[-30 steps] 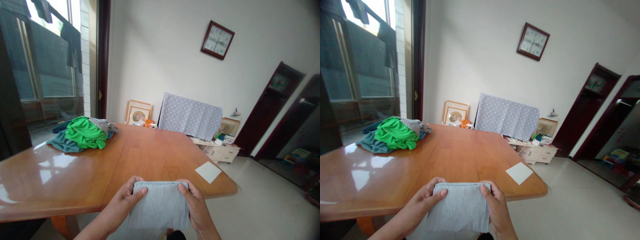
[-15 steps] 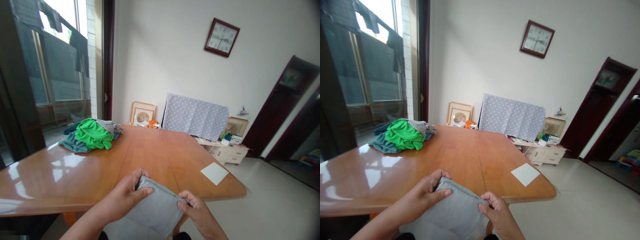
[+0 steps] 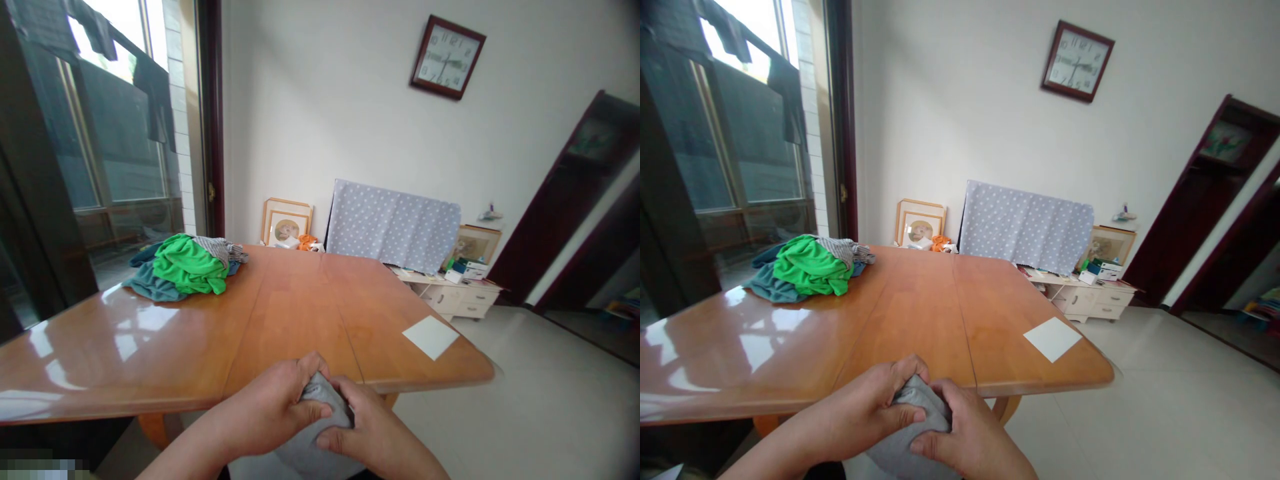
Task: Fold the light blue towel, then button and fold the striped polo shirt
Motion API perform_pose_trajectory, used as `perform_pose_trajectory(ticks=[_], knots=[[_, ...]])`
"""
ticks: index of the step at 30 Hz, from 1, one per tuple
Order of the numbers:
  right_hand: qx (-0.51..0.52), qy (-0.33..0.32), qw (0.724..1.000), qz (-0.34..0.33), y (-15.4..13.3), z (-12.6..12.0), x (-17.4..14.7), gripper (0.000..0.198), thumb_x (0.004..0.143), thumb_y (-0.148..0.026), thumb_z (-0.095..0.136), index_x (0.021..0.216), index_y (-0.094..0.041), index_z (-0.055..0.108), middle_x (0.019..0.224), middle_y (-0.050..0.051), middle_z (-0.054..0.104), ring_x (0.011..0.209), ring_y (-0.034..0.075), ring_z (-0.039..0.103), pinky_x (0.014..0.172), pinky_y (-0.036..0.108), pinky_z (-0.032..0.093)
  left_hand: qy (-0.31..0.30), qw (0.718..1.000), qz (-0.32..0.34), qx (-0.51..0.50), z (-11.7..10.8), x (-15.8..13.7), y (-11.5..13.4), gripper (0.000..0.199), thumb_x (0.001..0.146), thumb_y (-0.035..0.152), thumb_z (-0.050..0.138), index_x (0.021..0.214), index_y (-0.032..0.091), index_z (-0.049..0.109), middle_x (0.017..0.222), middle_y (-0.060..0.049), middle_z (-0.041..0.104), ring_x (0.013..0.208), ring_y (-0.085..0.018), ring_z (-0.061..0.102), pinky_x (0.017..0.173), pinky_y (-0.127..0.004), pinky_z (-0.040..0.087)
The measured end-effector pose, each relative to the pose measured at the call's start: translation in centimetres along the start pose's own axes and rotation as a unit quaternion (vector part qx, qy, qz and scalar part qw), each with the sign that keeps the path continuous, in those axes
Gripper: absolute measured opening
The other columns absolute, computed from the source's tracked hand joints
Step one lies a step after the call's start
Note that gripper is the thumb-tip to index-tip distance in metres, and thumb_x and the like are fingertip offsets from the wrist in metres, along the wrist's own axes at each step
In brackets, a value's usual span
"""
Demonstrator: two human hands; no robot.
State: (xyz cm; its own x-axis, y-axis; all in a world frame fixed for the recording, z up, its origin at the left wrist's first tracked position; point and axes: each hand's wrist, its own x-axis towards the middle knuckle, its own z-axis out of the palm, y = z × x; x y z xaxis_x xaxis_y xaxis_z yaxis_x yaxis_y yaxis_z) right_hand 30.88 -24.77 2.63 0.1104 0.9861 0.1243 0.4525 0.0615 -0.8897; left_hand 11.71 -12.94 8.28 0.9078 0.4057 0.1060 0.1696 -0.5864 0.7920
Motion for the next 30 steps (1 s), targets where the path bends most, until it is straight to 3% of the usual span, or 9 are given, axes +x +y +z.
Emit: perform_pose_trajectory(ticks=[2,5,8,11,18,25,27,30], knots=[[-0.016,-0.029,0.999,-0.021,0.0,0.7,0.4,0.037,0.076,-0.051,0.078,0.093,-0.019,0.071,0.084,-0.001,0.067,0.079,0.019,0.059,0.068,0.025,0.041,-0.004,1.0,-0.011,-0.004,0.2,0.0,-0.1,0.025,0.086,0.033,0.067,0.106,0.024,0.057,0.088,0.003,0.065,0.079,-0.015,0.057,0.067,-0.025,0.037],[-0.004,-0.028,0.999,-0.03,0.7,1.2,0.6,0.037,0.082,-0.053,0.071,0.082,-0.017,0.068,0.076,-0.002,0.063,0.073,0.016,0.056,0.063,0.023,0.038,-0.026,0.999,-0.007,-0.039,-0.2,0.0,-0.8,0.045,0.079,0.042,0.075,0.115,0.024,0.053,0.094,0.002,0.065,0.082,-0.015,0.057,0.068,-0.025,0.04],[0.043,-0.038,0.998,-0.037,1.0,1.1,0.6,0.036,0.082,-0.053,0.072,0.089,-0.017,0.07,0.088,0.0,0.067,0.084,0.02,0.059,0.075,0.027,0.045,-0.028,0.992,0.023,-0.119,-0.9,0.0,-1.6,0.042,0.088,0.051,0.063,0.117,0.022,0.052,0.101,-0.002,0.064,0.09,-0.016,0.057,0.076,-0.027,0.044],[0.093,-0.06,0.992,-0.055,0.7,0.9,0.6,0.04,0.084,-0.054,0.07,0.103,-0.019,0.073,0.1,0.002,0.07,0.095,0.024,0.061,0.089,0.034,0.047,-0.002,0.982,-0.004,-0.189,-1.6,0.0,-2.4,0.034,0.098,0.051,0.048,0.111,0.021,0.053,0.102,-0.003,0.062,0.093,-0.016,0.056,0.079,-0.028,0.045],[0.112,-0.056,0.99,-0.061,0.9,0.6,0.6,0.042,0.083,-0.052,0.072,0.109,-0.02,0.073,0.101,0.003,0.071,0.097,0.025,0.062,0.091,0.036,0.047,-0.043,0.953,0.002,-0.299,-1.6,0.1,-2.9,0.028,0.095,0.043,0.056,0.108,0.019,0.051,0.096,-0.002,0.061,0.079,-0.012,0.054,0.069,-0.025,0.04],[0.091,-0.046,0.993,-0.052,1.6,0.6,0.4,0.039,0.082,-0.052,0.072,0.103,-0.018,0.073,0.097,0.003,0.07,0.093,0.024,0.061,0.086,0.034,0.047,-0.019,0.97,0.002,-0.241,-1.0,0.2,-2.7,0.023,0.091,0.039,0.06,0.098,0.018,0.052,0.086,0.0,0.061,0.069,-0.01,0.052,0.061,-0.023,0.038],[0.084,-0.039,0.995,-0.045,1.8,0.6,0.4,0.039,0.083,-0.051,0.072,0.103,-0.018,0.072,0.096,0.003,0.069,0.091,0.023,0.061,0.083,0.032,0.047,0.001,0.984,0.007,-0.18,-1.0,0.2,-2.7,0.018,0.093,0.037,0.057,0.095,0.019,0.054,0.085,0.0,0.061,0.069,-0.011,0.052,0.061,-0.024,0.039],[0.055,-0.025,0.998,-0.036,2.2,0.6,0.4,0.038,0.083,-0.051,0.072,0.101,-0.018,0.073,0.091,0.002,0.068,0.084,0.02,0.058,0.076,0.028,0.045,0.047,0.998,0.036,-0.034,-1.1,0.0,-2.1,0.012,0.091,0.031,0.058,0.09,0.02,0.061,0.092,-0.001,0.062,0.083,-0.014,0.056,0.074,-0.027,0.042]])
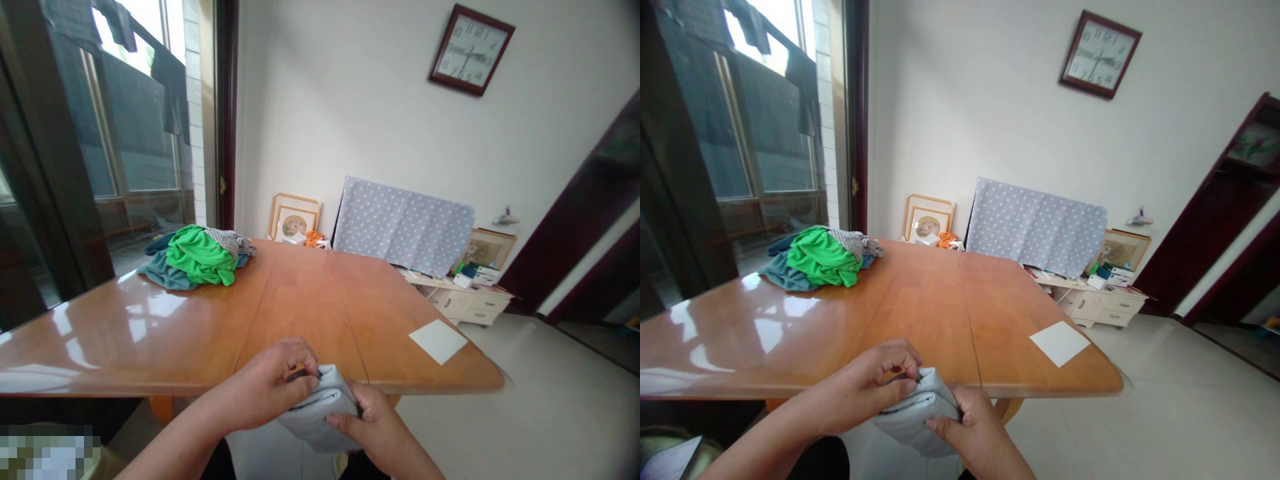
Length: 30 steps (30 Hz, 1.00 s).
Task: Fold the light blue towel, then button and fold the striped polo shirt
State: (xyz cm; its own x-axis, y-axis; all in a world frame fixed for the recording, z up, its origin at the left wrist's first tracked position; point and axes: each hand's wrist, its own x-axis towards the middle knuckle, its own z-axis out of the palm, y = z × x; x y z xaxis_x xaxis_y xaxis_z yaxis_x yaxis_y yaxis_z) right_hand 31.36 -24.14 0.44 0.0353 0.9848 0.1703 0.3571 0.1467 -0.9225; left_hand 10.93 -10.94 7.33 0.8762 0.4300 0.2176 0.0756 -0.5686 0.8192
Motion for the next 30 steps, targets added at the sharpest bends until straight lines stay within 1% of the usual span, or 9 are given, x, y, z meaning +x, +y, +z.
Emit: perform_pose_trajectory(ticks=[3,8,13,17,19,23,25,27,30], knots=[[-0.041,0.014,0.999,0.009,0.4,0.1,0.0,0.039,0.082,-0.053,0.072,0.098,-0.017,0.072,0.085,0.0,0.066,0.078,0.018,0.056,0.068,0.025,0.042,0.019,0.996,0.011,0.09,0.1,0.0,0.8,0.011,0.089,0.031,0.062,0.087,0.021,0.064,0.094,-0.002,0.063,0.089,-0.016,0.056,0.08,-0.029,0.042],[-0.076,0.028,0.997,0.02,0.3,0.3,0.0,0.033,0.083,-0.049,0.073,0.092,-0.017,0.07,0.079,-0.003,0.062,0.073,0.015,0.053,0.064,0.023,0.037,0.029,0.994,0.013,0.105,0.9,0.3,0.7,0.012,0.09,0.03,0.062,0.082,0.021,0.065,0.092,-0.002,0.064,0.09,-0.017,0.056,0.081,-0.03,0.042],[-0.066,0.024,0.997,0.012,0.3,0.5,0.2,0.034,0.083,-0.048,0.072,0.094,-0.017,0.071,0.08,-0.002,0.063,0.075,0.016,0.054,0.066,0.023,0.038,0.03,0.997,0.05,0.045,1.3,0.7,0.3,0.015,0.094,0.027,0.057,0.085,0.02,0.067,0.096,-0.004,0.065,0.096,-0.018,0.057,0.086,-0.03,0.043],[-0.053,0.031,0.998,0.014,0.4,0.4,0.2,0.037,0.082,-0.05,0.072,0.095,-0.016,0.071,0.081,-0.001,0.063,0.076,0.016,0.053,0.067,0.024,0.04,0.015,0.997,0.079,-0.007,1.3,0.7,0.1,0.019,0.096,0.032,0.054,0.09,0.02,0.067,0.102,-0.005,0.064,0.101,-0.019,0.056,0.09,-0.032,0.042],[-0.052,0.034,0.998,0.016,0.2,0.4,0.1,0.036,0.083,-0.05,0.072,0.094,-0.016,0.071,0.081,-0.001,0.063,0.076,0.016,0.054,0.067,0.024,0.04,0.001,0.998,0.061,-0.028,1.3,0.7,-0.2,0.022,0.097,0.036,0.052,0.092,0.02,0.066,0.1,-0.004,0.063,0.097,-0.018,0.057,0.088,-0.031,0.042],[-0.039,0.027,0.999,0.01,-0.4,0.4,0.1,0.036,0.083,-0.052,0.07,0.094,-0.017,0.071,0.083,0.0,0.065,0.078,0.018,0.056,0.069,0.025,0.042,-0.02,0.995,-0.012,-0.095,1.7,0.7,-1.1,0.021,0.096,0.04,0.054,0.098,0.02,0.058,0.09,0.0,0.059,0.08,-0.013,0.053,0.072,-0.026,0.042],[-0.036,0.023,0.999,0.004,-0.6,0.4,0.2,0.037,0.083,-0.053,0.07,0.093,-0.017,0.071,0.084,0.0,0.066,0.078,0.018,0.057,0.069,0.025,0.043,-0.02,0.991,-0.023,-0.127,1.7,0.7,-1.3,0.023,0.096,0.042,0.054,0.101,0.02,0.053,0.089,0.001,0.057,0.078,-0.012,0.052,0.071,-0.025,0.042],[-0.04,0.024,0.999,0.0,-0.8,0.4,0.2,0.037,0.083,-0.053,0.07,0.093,-0.018,0.072,0.085,0.0,0.067,0.079,0.018,0.058,0.071,0.026,0.044,-0.021,0.991,-0.015,-0.134,1.5,0.6,-1.3,0.033,0.093,0.046,0.057,0.113,0.02,0.052,0.098,-0.002,0.06,0.087,-0.015,0.056,0.077,-0.027,0.045],[-0.044,0.032,0.998,0.009,-0.9,0.4,0.2,0.037,0.083,-0.053,0.07,0.095,-0.018,0.072,0.086,0.0,0.068,0.081,0.019,0.059,0.072,0.026,0.045,-0.036,0.997,-0.034,-0.067,1.1,0.3,-1.0,0.073,0.075,0.052,0.076,0.135,0.023,0.046,0.121,-0.008,0.061,0.108,-0.024,0.057,0.091,-0.034,0.045]])
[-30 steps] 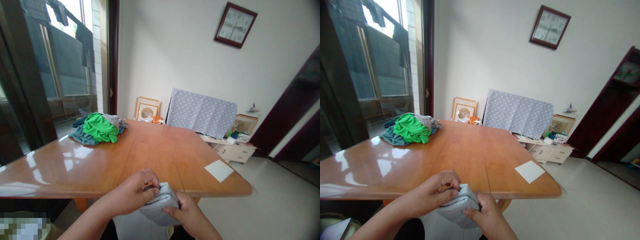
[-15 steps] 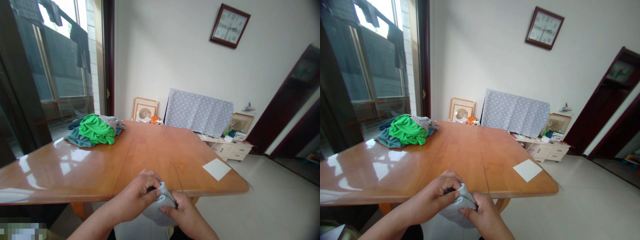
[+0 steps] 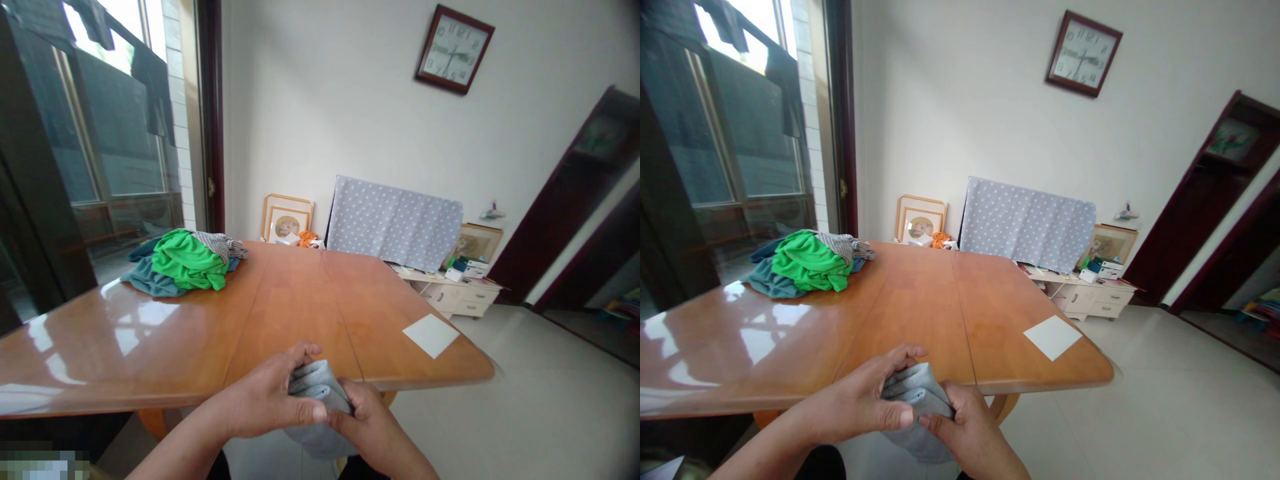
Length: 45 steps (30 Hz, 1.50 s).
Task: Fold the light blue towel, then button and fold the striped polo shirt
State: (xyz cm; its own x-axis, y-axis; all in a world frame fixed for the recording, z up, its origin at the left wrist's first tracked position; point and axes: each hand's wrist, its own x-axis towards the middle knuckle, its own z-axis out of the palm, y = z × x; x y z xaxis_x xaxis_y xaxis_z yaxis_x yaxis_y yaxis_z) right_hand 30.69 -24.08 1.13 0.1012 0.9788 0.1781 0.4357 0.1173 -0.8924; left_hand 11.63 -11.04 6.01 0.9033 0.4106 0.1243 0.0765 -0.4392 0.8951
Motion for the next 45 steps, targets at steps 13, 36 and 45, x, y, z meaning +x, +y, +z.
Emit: perform_pose_trajectory(ticks=[13,36,45], knots=[[-0.1,0.148,0.984,-0.006,-0.7,-0.1,-0.4,0.046,0.078,-0.034,0.076,0.12,-0.023,0.061,0.118,0.006,0.065,0.106,0.024,0.059,0.09,0.032,0.046,0.036,0.991,-0.039,0.12,0.2,0.6,1.4,0.012,0.084,0.028,0.061,0.093,0.021,0.059,0.088,0.003,0.066,0.081,-0.016,0.058,0.068,-0.025,0.038],[-0.18,0.123,0.974,-0.066,-1.7,0.3,-0.7,0.01,0.091,-0.033,0.061,0.088,-0.023,0.062,0.086,0.001,0.065,0.082,0.017,0.059,0.074,0.027,0.043,-0.073,0.995,-0.058,-0.032,-0.9,2.1,0.7,0.034,0.088,0.048,0.058,0.099,0.016,0.066,0.086,-0.001,0.064,0.075,-0.014,0.057,0.064,-0.023,0.044],[-0.216,0.111,0.966,-0.089,-1.3,0.1,-1.0,0.008,0.09,-0.032,0.063,0.092,-0.024,0.063,0.087,0.001,0.067,0.084,0.018,0.06,0.075,0.028,0.042,-0.06,0.997,0.022,0.052,-1.7,2.5,0.3,0.036,0.096,0.049,0.048,0.089,0.017,0.063,0.082,0.0,0.061,0.074,-0.013,0.052,0.066,-0.024,0.04]])
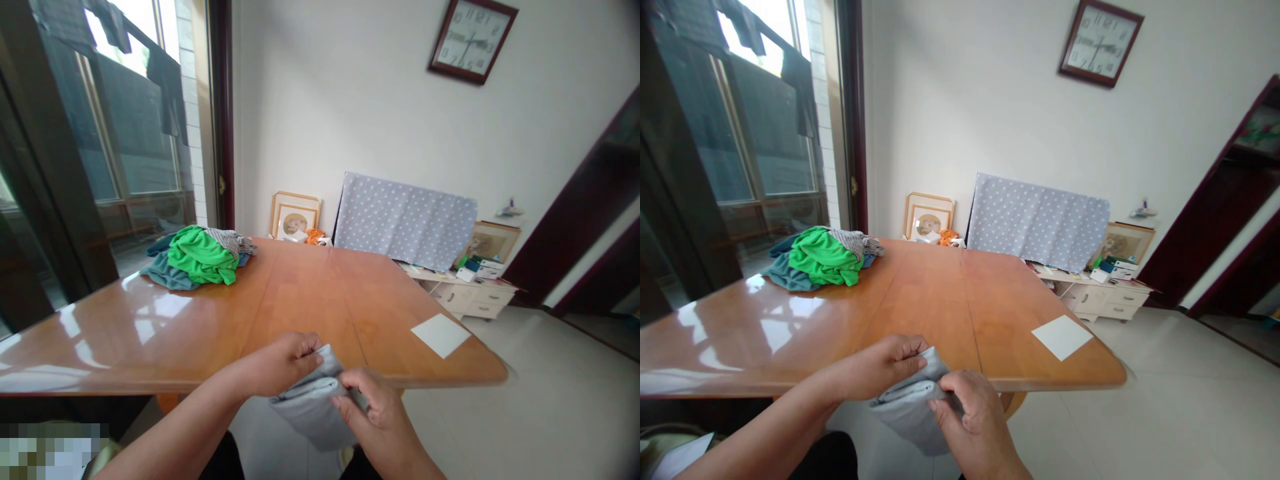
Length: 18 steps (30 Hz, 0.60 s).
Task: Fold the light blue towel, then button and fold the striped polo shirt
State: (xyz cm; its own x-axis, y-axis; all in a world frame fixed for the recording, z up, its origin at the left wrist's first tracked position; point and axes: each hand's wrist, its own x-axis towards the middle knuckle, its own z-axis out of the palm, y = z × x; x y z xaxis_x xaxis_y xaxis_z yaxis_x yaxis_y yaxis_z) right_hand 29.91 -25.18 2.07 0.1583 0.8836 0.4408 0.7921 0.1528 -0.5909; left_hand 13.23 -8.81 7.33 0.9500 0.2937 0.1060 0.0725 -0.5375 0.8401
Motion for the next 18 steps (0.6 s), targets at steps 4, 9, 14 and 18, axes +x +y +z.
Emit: perform_pose_trajectory(ticks=[4,9,14,18], knots=[[0.004,-0.01,1.0,-0.017,-0.1,0.0,0.1,0.007,0.09,-0.031,0.063,0.093,-0.024,0.064,0.089,0.001,0.066,0.085,0.018,0.06,0.076,0.029,0.043,0.022,0.998,-0.012,0.064,-0.1,-0.2,0.4,0.032,0.097,0.045,0.047,0.089,0.018,0.062,0.083,0.0,0.061,0.074,-0.013,0.052,0.065,-0.024,0.039],[0.054,0.023,0.998,-0.022,-0.5,-0.2,0.5,0.002,0.091,-0.024,0.06,0.091,-0.023,0.062,0.102,0.004,0.062,0.098,0.019,0.059,0.084,0.028,0.045,0.005,0.997,0.003,0.083,0.2,-0.5,0.9,0.031,0.099,0.043,0.045,0.091,0.019,0.062,0.085,0.0,0.063,0.077,-0.014,0.054,0.068,-0.024,0.039],[0.066,0.038,0.997,-0.004,-0.3,0.1,0.5,0.002,0.09,-0.023,0.06,0.089,-0.023,0.061,0.098,0.003,0.059,0.093,0.017,0.059,0.081,0.026,0.046,-0.009,0.997,0.004,0.076,0.4,-0.8,1.2,0.032,0.1,0.043,0.042,0.093,0.019,0.062,0.087,0.0,0.064,0.078,-0.014,0.056,0.069,-0.024,0.041],[0.074,0.044,0.996,0.0,0.0,0.3,0.3,0.002,0.091,-0.025,0.061,0.09,-0.023,0.061,0.107,0.004,0.061,0.102,0.019,0.059,0.088,0.028,0.046,-0.019,0.997,0.011,0.074,0.3,-0.9,1.3,0.037,0.101,0.046,0.039,0.096,0.019,0.063,0.089,-0.001,0.064,0.081,-0.015,0.057,0.072,-0.025,0.043]])
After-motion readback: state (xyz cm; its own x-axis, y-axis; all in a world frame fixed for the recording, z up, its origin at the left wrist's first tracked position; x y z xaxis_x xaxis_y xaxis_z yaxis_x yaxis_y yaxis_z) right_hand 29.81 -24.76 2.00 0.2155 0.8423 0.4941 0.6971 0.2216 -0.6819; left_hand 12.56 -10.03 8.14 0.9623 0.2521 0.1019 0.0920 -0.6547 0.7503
